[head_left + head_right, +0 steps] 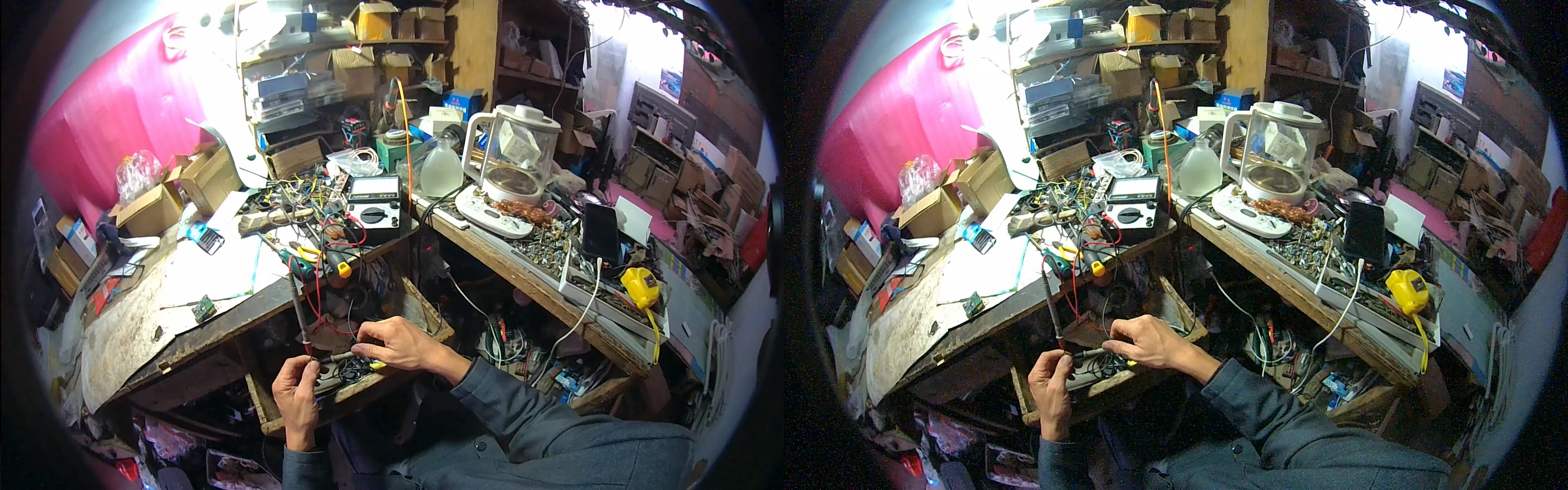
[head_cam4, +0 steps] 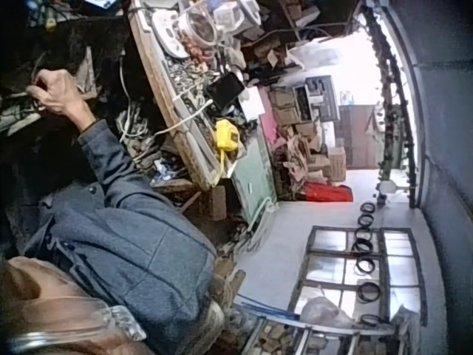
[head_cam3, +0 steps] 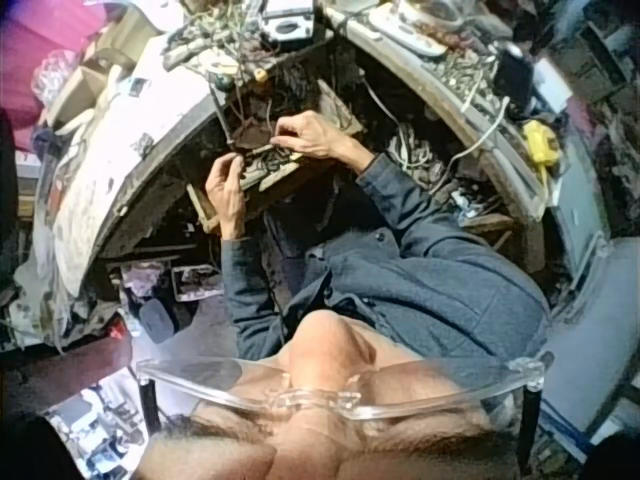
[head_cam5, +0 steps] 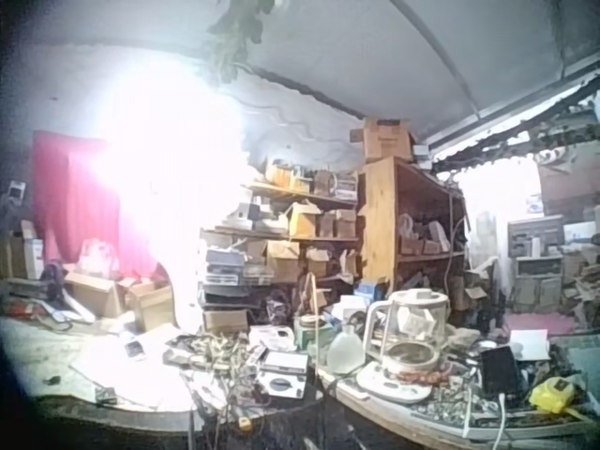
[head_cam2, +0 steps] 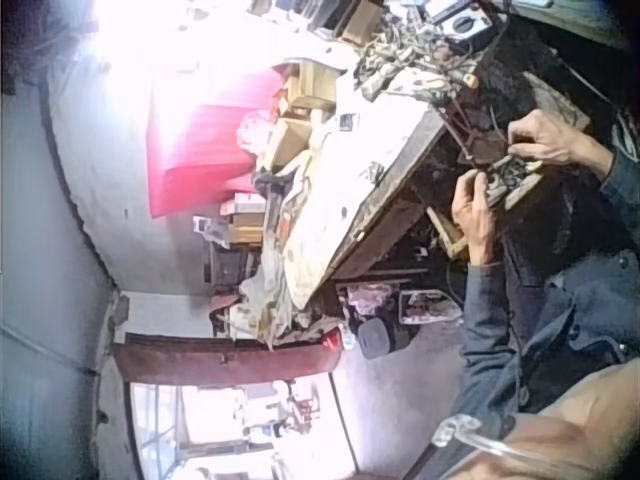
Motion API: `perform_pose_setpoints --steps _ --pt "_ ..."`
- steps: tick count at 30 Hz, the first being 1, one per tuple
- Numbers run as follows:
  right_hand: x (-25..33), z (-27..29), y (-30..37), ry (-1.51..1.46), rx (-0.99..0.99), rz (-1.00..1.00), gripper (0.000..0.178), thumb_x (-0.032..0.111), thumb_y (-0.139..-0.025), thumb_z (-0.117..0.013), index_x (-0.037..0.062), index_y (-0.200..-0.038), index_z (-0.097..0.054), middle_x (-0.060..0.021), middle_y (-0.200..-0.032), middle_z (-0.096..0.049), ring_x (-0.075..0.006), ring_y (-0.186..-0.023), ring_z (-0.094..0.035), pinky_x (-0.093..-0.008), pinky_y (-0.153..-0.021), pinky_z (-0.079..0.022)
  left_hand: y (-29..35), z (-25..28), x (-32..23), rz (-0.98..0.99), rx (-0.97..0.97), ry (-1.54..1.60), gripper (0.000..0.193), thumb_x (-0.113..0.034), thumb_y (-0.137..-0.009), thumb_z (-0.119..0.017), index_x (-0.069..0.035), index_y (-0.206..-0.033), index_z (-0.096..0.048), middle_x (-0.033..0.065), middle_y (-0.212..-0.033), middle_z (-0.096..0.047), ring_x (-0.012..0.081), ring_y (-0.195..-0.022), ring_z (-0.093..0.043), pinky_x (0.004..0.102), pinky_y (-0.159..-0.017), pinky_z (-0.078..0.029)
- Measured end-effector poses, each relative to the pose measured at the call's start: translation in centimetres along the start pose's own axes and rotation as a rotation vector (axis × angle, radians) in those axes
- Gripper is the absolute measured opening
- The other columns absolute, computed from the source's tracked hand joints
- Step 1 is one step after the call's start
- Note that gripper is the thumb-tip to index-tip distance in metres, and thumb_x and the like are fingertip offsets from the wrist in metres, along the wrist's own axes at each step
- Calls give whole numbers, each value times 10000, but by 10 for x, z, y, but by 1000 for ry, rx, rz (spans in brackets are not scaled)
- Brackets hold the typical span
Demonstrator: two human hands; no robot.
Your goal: The person inspects a small green circuit board, then picks up and examines a black power adapter and its cable. They open a drawer, search through items, and handle a black fabric pouch and a red wire before returning to inspect the adapter again.
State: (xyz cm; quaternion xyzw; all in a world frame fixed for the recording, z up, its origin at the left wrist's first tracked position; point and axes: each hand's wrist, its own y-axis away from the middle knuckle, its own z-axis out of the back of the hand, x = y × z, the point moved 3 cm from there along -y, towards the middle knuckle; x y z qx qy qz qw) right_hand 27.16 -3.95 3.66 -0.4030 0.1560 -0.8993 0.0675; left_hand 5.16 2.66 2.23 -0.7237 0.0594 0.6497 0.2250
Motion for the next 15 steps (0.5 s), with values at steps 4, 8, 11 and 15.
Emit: perform_pose_setpoints --steps 4,8,11,15 --pt "1 2 2 21 24 37 346 340 -923 -730 5 -971 -657 -156 -781 -675 -280 -665 -654 -371 -615 -491 -1 0 1 -7 5 -28 85 -74 -962 -660 8 -984 -671 18 -843 -684 69 -777 -614 216 -722 -477" --pt "3 2 2 -37 49 -2 404 376 -912 -727 -15 -976 -643 -203 -752 -660 -343 -667 -657 -422 -619 -498 0 0 1 -7 13 -13 79 -70 -961 -660 5 -982 -671 16 -845 -687 67 -779 -616 212 -715 -472" --pt "2 2 1 -39 48 -2 409 368 -904 -737 -15 -1011 -638 -202 -772 -668 -339 -676 -660 -419 -629 -503 0 -1 0 -9 14 -10 78 -73 -962 -662 3 -980 -671 11 -843 -684 62 -775 -611 208 -706 -466" --pt "-2 0 1 -31 9 11 435 364 -897 -746 -9 -1079 -617 -207 -806 -679 -345 -701 -670 -423 -647 -509 -1 0 3 -6 13 -9 81 -80 -962 -667 0 -977 -671 -2 -839 -673 50 -763 -587 199 -691 -451"
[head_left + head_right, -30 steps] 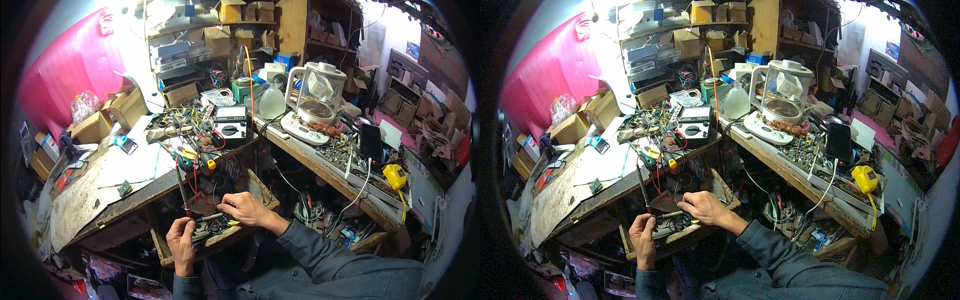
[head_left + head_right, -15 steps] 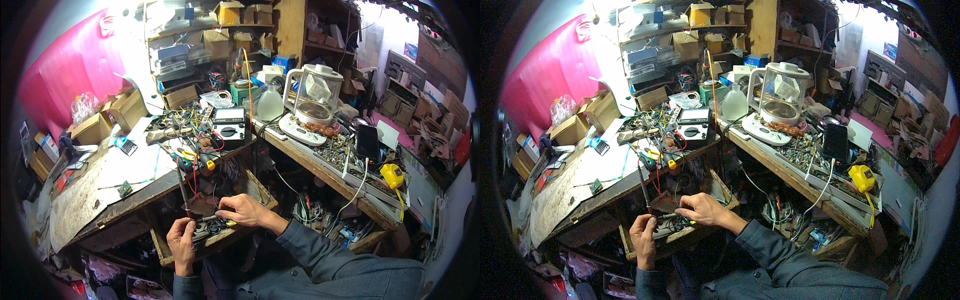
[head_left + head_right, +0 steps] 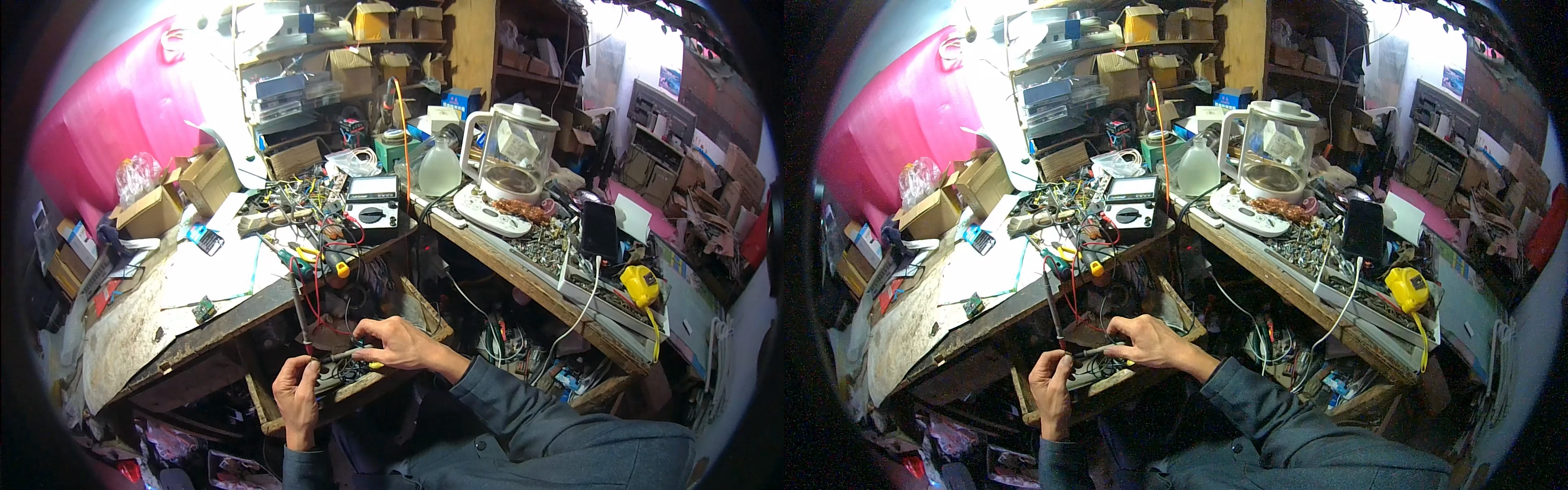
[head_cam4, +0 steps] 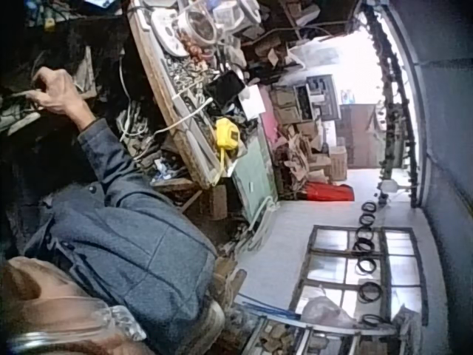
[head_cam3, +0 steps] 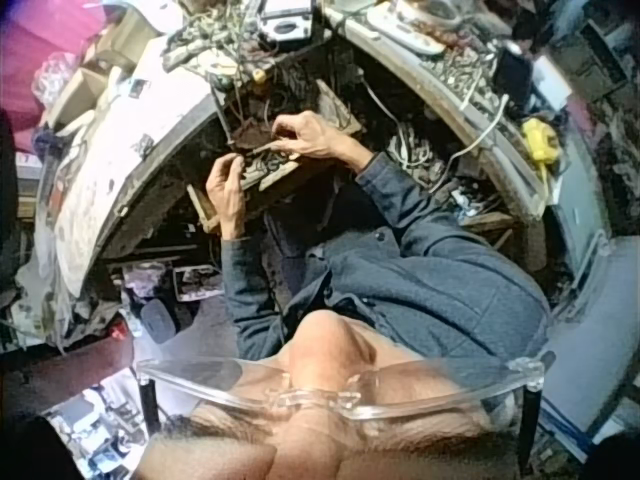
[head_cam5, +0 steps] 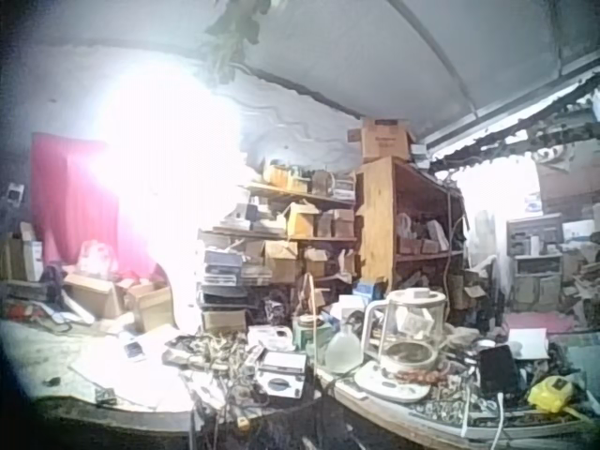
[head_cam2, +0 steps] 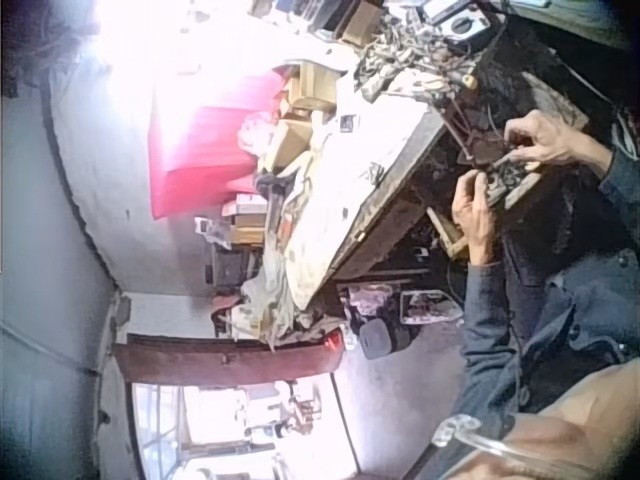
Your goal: The person inspects a small green circuit board, then picks up and examines a black power adapter and its cable. They open a drawer, search through items, and handle a black fabric pouch and a red wire before returning to inspect the adapter again.
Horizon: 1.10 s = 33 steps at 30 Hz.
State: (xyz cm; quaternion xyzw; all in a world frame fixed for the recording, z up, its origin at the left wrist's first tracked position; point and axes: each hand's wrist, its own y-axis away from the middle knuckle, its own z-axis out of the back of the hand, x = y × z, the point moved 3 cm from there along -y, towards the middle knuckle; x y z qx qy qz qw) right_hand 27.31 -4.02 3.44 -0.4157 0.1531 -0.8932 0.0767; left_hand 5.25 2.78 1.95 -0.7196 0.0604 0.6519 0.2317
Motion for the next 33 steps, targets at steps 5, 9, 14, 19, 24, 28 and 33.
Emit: perform_pose_setpoints --steps 5,9,14,19,24,28,33 --pt "4 2 1 -11 -20 -19 509 356 -890 -761 15 -1219 -573 -194 -823 -688 -323 -729 -685 -408 -665 -518 0 1 1 -2 2 -23 80 -82 -962 -669 -3 -974 -670 -10 -837 -664 43 -756 -568 195 -684 -441" --pt "5 3 1 -11 -32 -50 601 335 -878 -785 49 -1338 -525 -152 -786 -674 -280 -697 -668 -376 -652 -513 0 -1 0 2 9 -12 79 -79 -962 -668 -1 -975 -671 -3 -840 -671 48 -761 -580 198 -690 -449" --pt "8 6 1 -4 -13 -106 647 335 -869 -793 82 -1386 -498 -140 -763 -666 -278 -680 -668 -383 -640 -511 0 -1 0 8 13 -9 76 -72 -961 -666 2 -977 -671 4 -840 -676 53 -766 -591 202 -699 -458" --pt "9 5 1 4 -6 -9 560 341 -887 -758 84 -1341 -552 -211 -942 -725 -335 -842 -724 -403 -738 -555 0 -1 0 9 19 -6 77 -74 -960 -667 2 -970 -671 -1 -834 -668 51 -762 -583 200 -693 -452" --pt "3 1 0 -25 4 77 414 324 -909 -731 69 -1225 -650 -170 -998 -737 -340 -907 -724 -396 -794 -560 -1 0 2 8 11 -40 80 -80 -956 -671 0 -956 -673 -16 -822 -646 45 -748 -557 198 -679 -436" --pt "0 -1 0 -28 18 73 344 265 -917 -732 68 -1195 -689 -148 -1037 -742 -284 -921 -728 -354 -820 -549 0 -1 -1 21 13 -35 78 -78 -955 -670 0 -955 -673 -17 -826 -642 44 -749 -553 198 -680 -436" --pt "3 1 1 0 37 42 353 284 -917 -732 66 -1192 -685 -151 -1020 -742 -282 -905 -729 -357 -787 -551 0 -1 0 -4 8 -49 101 -114 -965 -668 -15 -946 -672 -25 -809 -630 42 -728 -538 206 -655 -426"
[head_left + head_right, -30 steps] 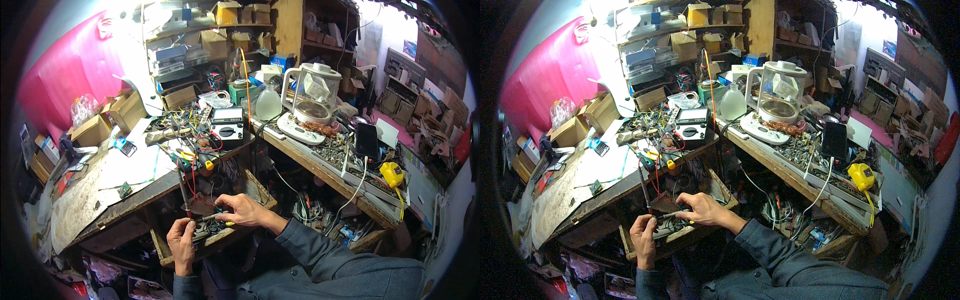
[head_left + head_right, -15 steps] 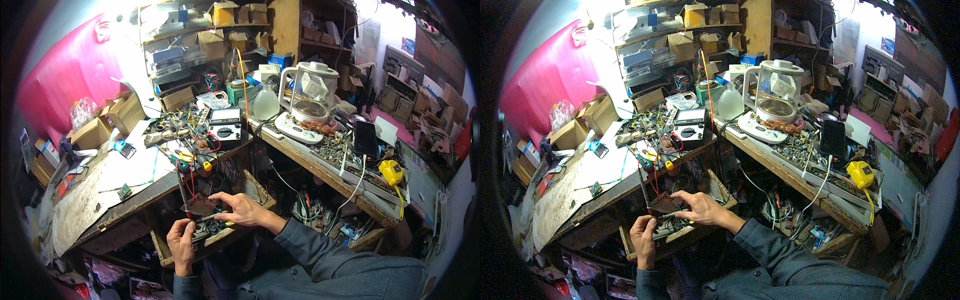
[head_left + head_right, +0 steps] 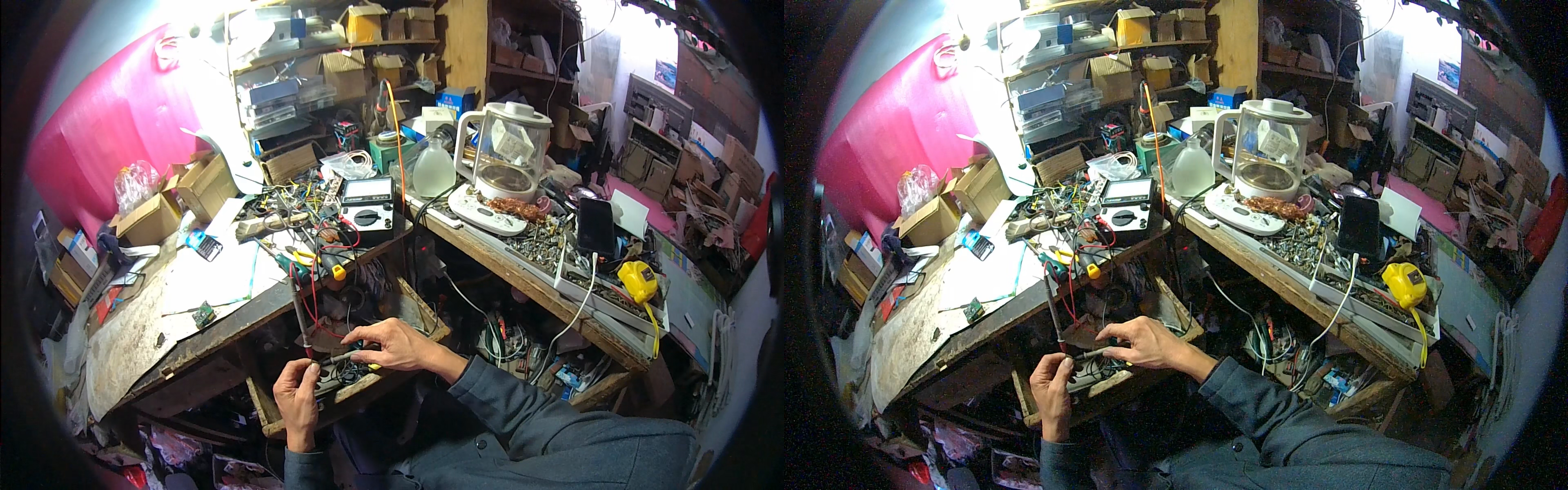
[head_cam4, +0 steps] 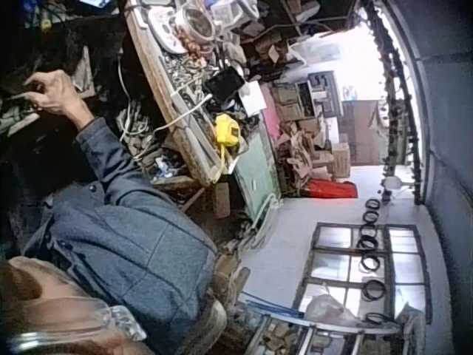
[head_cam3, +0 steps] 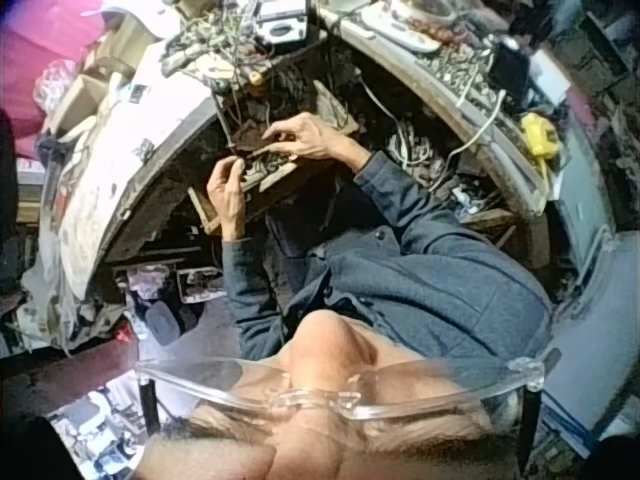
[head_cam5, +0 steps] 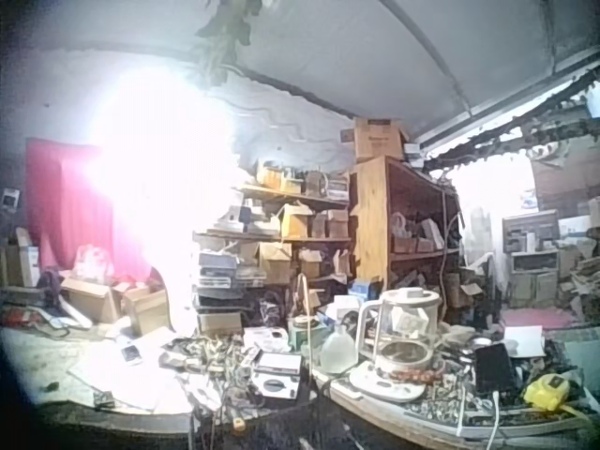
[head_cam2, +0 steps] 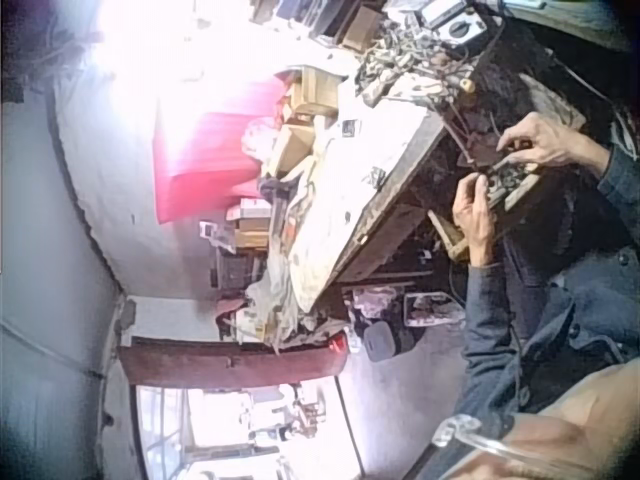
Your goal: The person inspects a small green circuit board, then picks up and examines a black power adapter and its cable. They open a drawer, search through items, and handle a black fabric pouch and a red wire before returning to inspect the adapter again.
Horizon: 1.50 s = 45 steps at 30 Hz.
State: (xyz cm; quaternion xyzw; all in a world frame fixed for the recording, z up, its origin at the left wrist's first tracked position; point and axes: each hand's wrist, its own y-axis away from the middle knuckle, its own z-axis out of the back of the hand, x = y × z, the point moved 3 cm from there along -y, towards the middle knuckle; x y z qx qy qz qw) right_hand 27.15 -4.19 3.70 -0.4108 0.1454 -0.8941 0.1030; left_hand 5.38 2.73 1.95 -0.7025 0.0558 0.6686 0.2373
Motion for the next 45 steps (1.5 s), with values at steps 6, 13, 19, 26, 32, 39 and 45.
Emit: perform_pose_setpoints --steps 6,13,19,26,32,39,45 --pt "3 2 0 -6 31 -50 355 296 -916 -734 69 -1186 -688 -154 -1019 -742 -280 -876 -725 -356 -757 -548 1 1 0 19 2 8 77 -80 -952 -674 -3 -948 -675 -20 -818 -638 44 -746 -551 198 -677 -437" --pt "0 -2 0 67 24 48 281 305 -923 -719 67 -1073 -724 -149 -901 -712 -309 -814 -686 -385 -725 -526 -1 1 2 -5 16 -27 126 -128 -972 -666 -7 -938 -673 -28 -801 -626 42 -724 -534 216 -643 -424" --pt "4 -1 0 86 -14 43 297 345 -930 -679 63 -1014 -718 -162 -827 -664 -356 -806 -660 -450 -733 -511 1 -3 -6 8 30 -36 119 -118 -976 -656 -6 -939 -669 -25 -804 -623 49 -726 -527 222 -661 -427" --pt "-4 -5 -2 51 23 27 282 308 -952 -669 40 -1033 -706 -159 -843 -679 -319 -781 -663 -400 -698 -504 0 -5 -7 -28 49 -37 124 -125 -986 -642 -8 -954 -667 -19 -821 -630 57 -726 -539 233 -662 -441" --pt "-3 -5 -11 -13 -3 -39 298 307 -954 -647 25 -1034 -700 -165 -851 -696 -307 -766 -672 -392 -693 -506 -3 -1 0 2 4 -20 98 -79 -970 -647 17 -961 -665 15 -820 -675 76 -748 -611 228 -696 -488" --pt "18 -26 -31 41 -108 16 349 352 -937 -658 57 -1122 -682 -200 -943 -717 -382 -905 -700 -447 -766 -540 -6 5 12 9 -54 -4 103 -95 -963 -650 -6 -915 -671 -9 -750 -639 50 -653 -549 211 -588 -417" --pt "27 -45 -49 -23 -113 -88 302 316 -925 -650 58 -1078 -693 -177 -890 -711 -373 -841 -691 -439 -721 -531 -5 2 8 5 -26 -8 100 -80 -957 -650 11 -924 -675 -5 -765 -640 50 -667 -551 207 -598 -423"
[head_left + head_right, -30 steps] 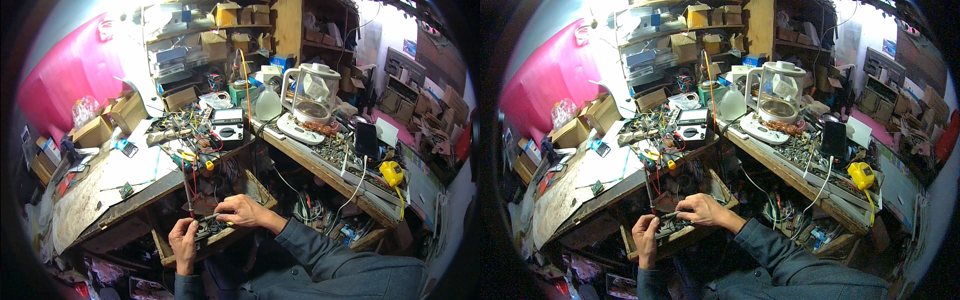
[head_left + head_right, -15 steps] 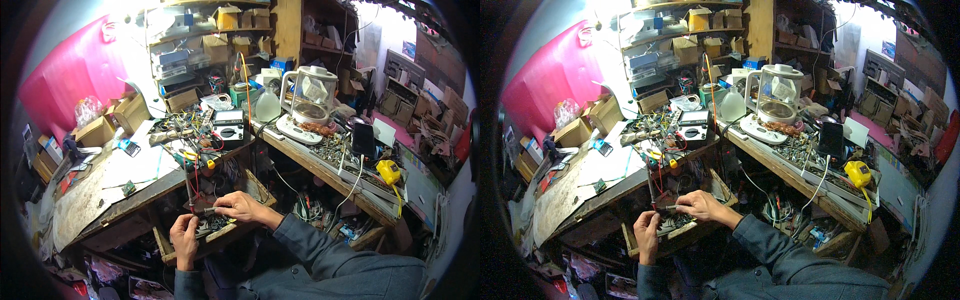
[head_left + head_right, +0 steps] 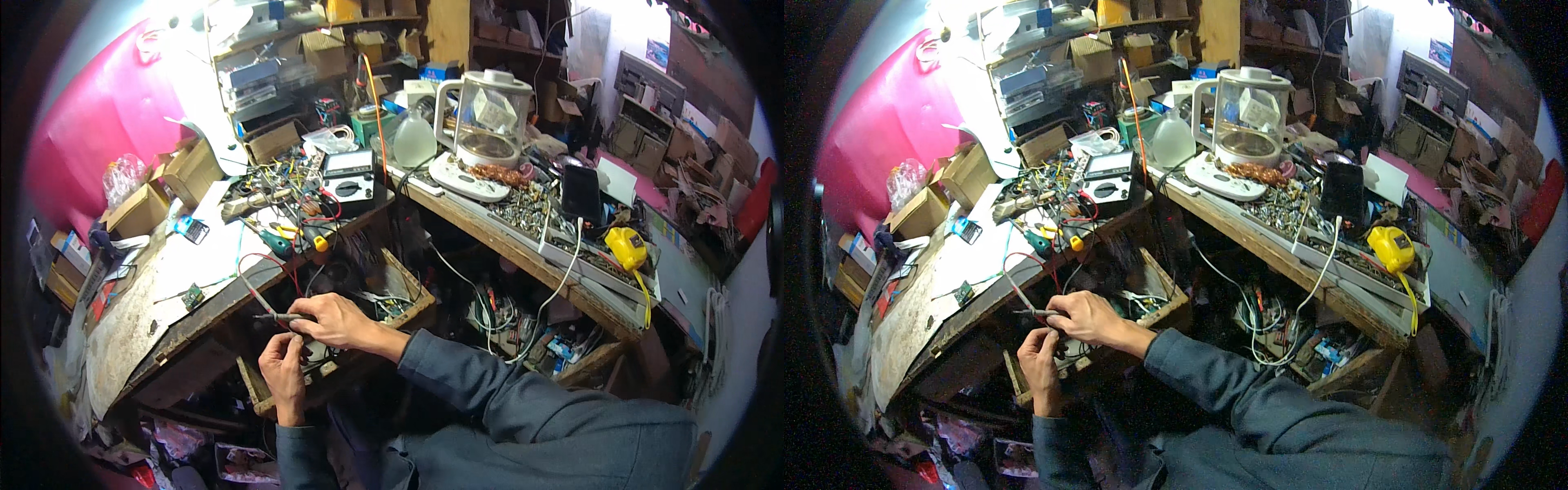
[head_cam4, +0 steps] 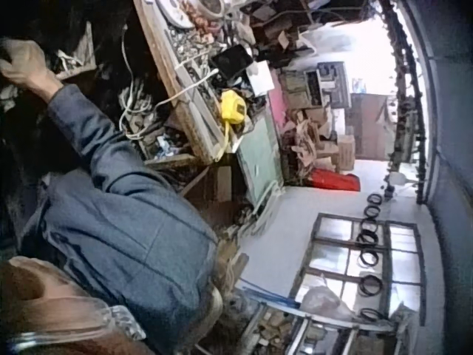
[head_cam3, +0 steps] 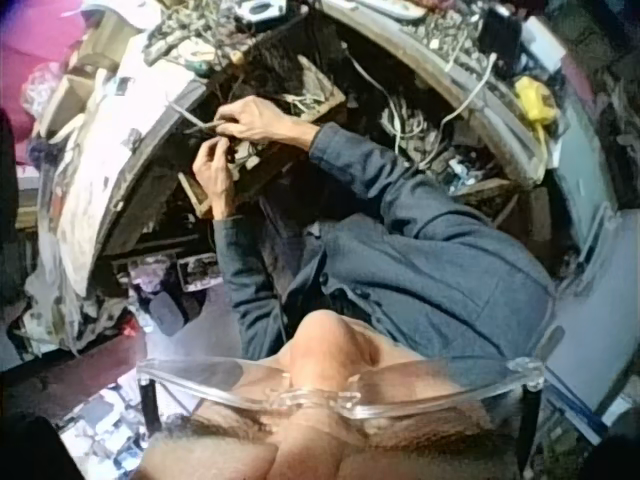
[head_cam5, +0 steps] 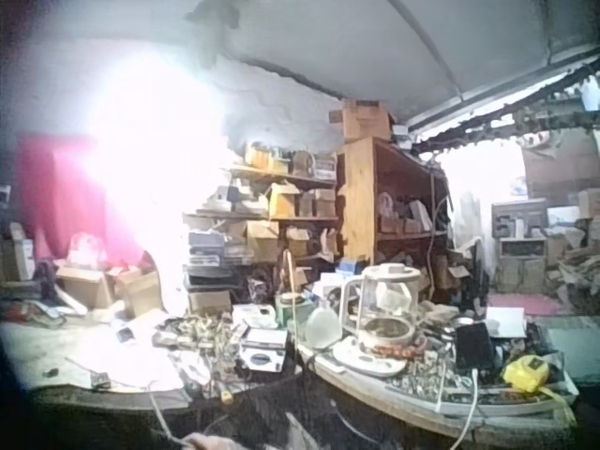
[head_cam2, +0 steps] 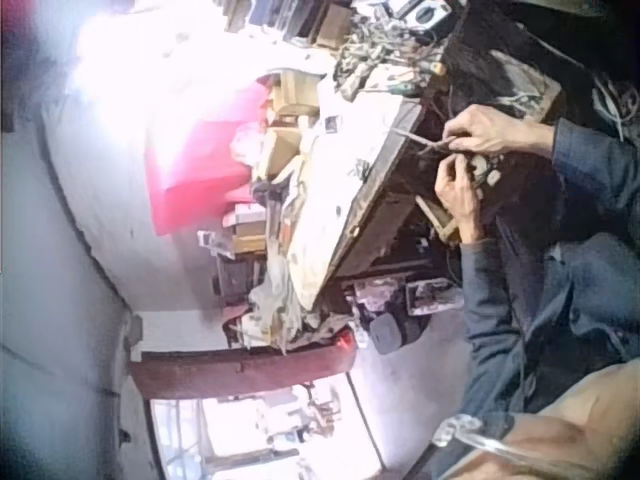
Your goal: The person inspects a small green circuit board, then picks up and examines a black power adapter and its cable. They open a drawer, search through items, and handle a black fabric pouch and a red wire before returning to inspect the adapter again.
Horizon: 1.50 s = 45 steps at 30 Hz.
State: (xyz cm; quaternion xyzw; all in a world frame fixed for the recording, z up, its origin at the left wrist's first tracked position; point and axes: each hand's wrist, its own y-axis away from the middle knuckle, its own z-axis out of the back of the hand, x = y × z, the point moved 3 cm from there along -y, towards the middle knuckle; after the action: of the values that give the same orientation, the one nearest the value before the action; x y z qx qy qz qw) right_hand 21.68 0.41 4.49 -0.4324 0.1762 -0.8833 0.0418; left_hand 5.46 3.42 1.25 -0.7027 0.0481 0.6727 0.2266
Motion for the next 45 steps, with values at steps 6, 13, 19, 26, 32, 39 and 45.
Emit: perform_pose_setpoints --steps 6,13,19,26,32,39,45 --pt "-4 -7 -10 -254 85 -37 337 317 -896 -665 11 -1027 -718 -186 -826 -705 -291 -763 -692 -401 -693 -522 2 -3 1 -8 18 -92 98 -59 -927 -656 37 -913 -674 -20 -739 -621 33 -652 -519 201 -589 -403" --pt "-9 -4 -20 50 -124 -46 260 253 -891 -662 4 -965 -675 -198 -865 -692 -389 -821 -686 -471 -701 -525 5 -9 -2 -32 141 -231 95 -61 -933 -669 33 -927 -684 -24 -779 -645 39 -704 -554 199 -638 -439" --pt "2 16 14 484 -86 59 323 206 -885 -698 88 -1183 -657 -156 -946 -664 -354 -910 -650 -444 -789 -524 1 -7 -7 -38 60 -61 89 -83 -997 -624 3 -1007 -646 -8 -861 -643 48 -735 -560 203 -663 -457" --pt "-47 103 113 267 -821 125 191 114 -975 -600 27 -1132 -665 -154 -1167 -667 -307 -1047 -654 -383 -908 -527 3 -14 -7 -64 3 -116 117 -118 -1014 -611 -5 -996 -634 -8 -793 -630 43 -686 -552 199 -612 -444" --pt "-287 62 168 -176 -752 -462 369 244 -987 -644 -31 -1230 -607 -174 -1104 -697 -309 -1007 -667 -421 -856 -536 0 -23 -16 37 -50 -36 121 -129 -1016 -614 -11 -994 -634 6 -775 -645 25 -647 -537 189 -548 -410" --pt "-343 69 107 282 -522 -552 543 274 -917 -696 -36 -1333 -536 -247 -1189 -658 -429 -1046 -638 -479 -887 -529 2 -14 -8 -62 -93 -229 132 -105 -989 -645 27 -975 -651 8 -758 -637 52 -678 -547 224 -598 -452" --pt "-348 76 117 200 -356 -628 516 267 -912 -695 -28 -1310 -547 -234 -1171 -665 -410 -1040 -643 -466 -883 -528 0 -15 -8 -87 -126 -207 110 -97 -979 -658 13 -979 -658 6 -713 -642 43 -627 -563 209 -562 -433"
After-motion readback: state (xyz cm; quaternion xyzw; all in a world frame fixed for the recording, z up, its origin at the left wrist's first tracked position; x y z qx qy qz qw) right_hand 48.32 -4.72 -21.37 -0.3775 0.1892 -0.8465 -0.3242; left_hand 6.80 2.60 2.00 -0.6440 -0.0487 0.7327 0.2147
